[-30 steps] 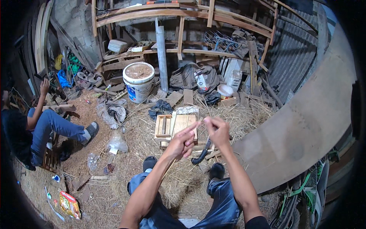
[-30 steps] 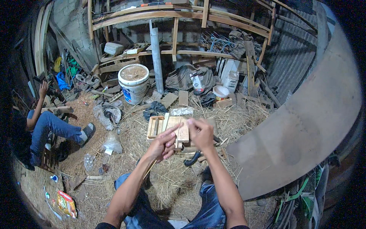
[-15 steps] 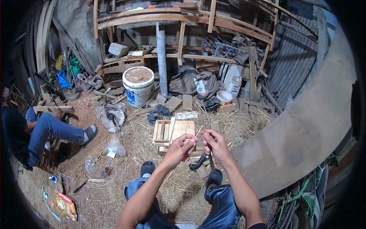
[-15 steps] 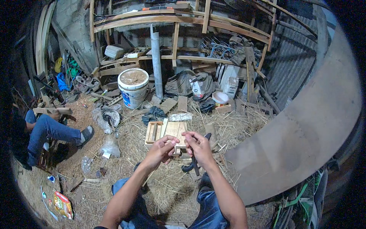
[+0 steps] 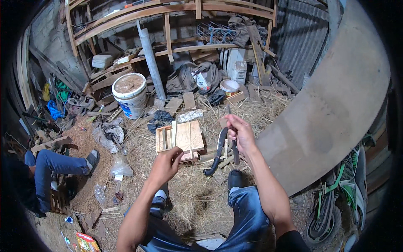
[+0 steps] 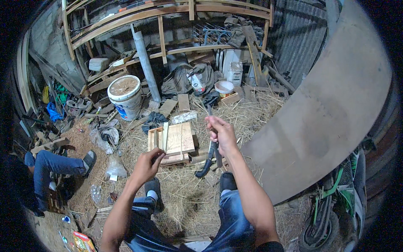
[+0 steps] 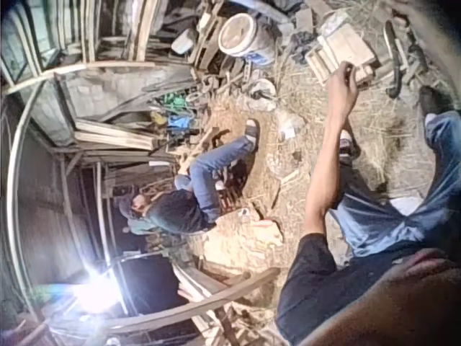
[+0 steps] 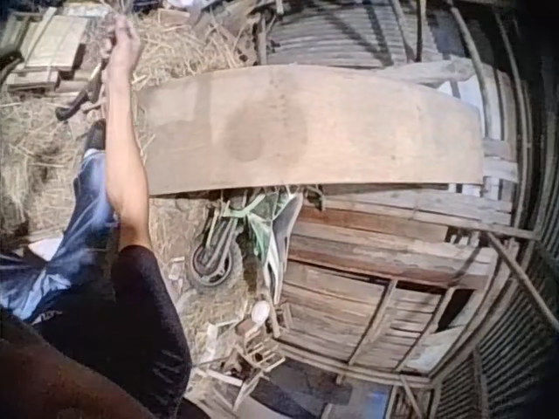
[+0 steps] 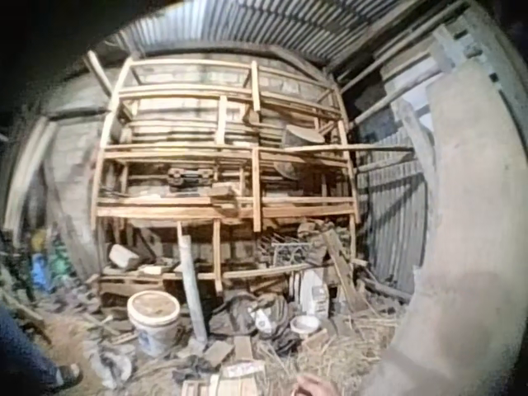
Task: The person assembles a bamboo structure by hand, inserting thin bamboo sticks through holes in a small wooden frame and securing them with thin wire using a small knife to trim the ends.
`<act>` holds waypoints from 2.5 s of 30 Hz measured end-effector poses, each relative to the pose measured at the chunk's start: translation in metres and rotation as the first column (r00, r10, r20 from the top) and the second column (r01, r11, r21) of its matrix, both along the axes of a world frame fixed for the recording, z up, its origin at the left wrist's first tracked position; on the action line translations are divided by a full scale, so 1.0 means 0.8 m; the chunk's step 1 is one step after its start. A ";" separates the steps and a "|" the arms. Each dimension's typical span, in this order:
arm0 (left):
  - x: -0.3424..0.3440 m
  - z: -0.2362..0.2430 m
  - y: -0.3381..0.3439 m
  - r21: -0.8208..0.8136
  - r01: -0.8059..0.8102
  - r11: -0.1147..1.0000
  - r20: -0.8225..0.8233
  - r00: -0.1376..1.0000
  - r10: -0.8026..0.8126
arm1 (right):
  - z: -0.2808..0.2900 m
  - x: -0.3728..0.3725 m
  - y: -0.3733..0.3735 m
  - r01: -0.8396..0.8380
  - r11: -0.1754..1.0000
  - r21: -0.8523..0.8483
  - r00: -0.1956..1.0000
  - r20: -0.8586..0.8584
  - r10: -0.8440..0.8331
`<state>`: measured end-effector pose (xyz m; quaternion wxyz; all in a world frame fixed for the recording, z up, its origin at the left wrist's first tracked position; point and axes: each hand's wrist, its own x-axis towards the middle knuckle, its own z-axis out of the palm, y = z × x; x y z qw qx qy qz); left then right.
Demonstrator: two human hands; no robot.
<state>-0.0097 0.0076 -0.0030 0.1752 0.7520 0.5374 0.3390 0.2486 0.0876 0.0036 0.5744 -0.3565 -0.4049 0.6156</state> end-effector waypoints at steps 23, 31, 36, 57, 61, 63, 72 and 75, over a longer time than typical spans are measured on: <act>-0.001 0.007 0.018 0.010 0.025 1.000 0.179 0.983 -0.026 | -0.005 -0.064 -0.029 -0.179 0.983 -0.048 0.949 0.256 0.185; 0.000 0.016 0.008 0.139 0.060 0.989 0.003 0.998 -0.061 | -0.016 -0.093 -0.034 -0.332 0.937 -0.107 0.928 0.140 0.345; -0.007 0.012 0.006 0.208 0.094 0.974 -0.177 0.983 -0.057 | 0.000 -0.068 -0.031 -0.325 0.908 -0.266 0.923 0.120 0.366; -0.018 -0.006 0.032 -0.317 -0.035 0.948 0.544 0.812 0.212 | -0.034 -0.047 -0.018 -0.173 0.981 -0.083 0.872 0.450 0.192; 0.000 -0.014 0.040 -0.416 0.154 0.896 0.823 0.483 0.299 | -0.037 -0.084 -0.031 -0.224 0.974 0.013 0.858 0.476 0.191; 0.004 -0.021 0.047 -0.413 0.166 0.896 0.871 0.360 0.335 | -0.036 -0.096 -0.035 -0.219 0.974 0.062 0.821 0.551 0.149; 0.015 -0.032 0.054 -0.427 0.191 0.884 0.824 0.485 0.293 | -0.034 -0.096 -0.041 -0.260 0.964 0.064 0.712 0.687 0.147; 0.010 -0.025 0.054 -0.403 0.156 0.902 0.853 0.420 0.308 | -0.025 -0.086 -0.040 -0.286 0.956 -0.062 0.665 0.705 0.244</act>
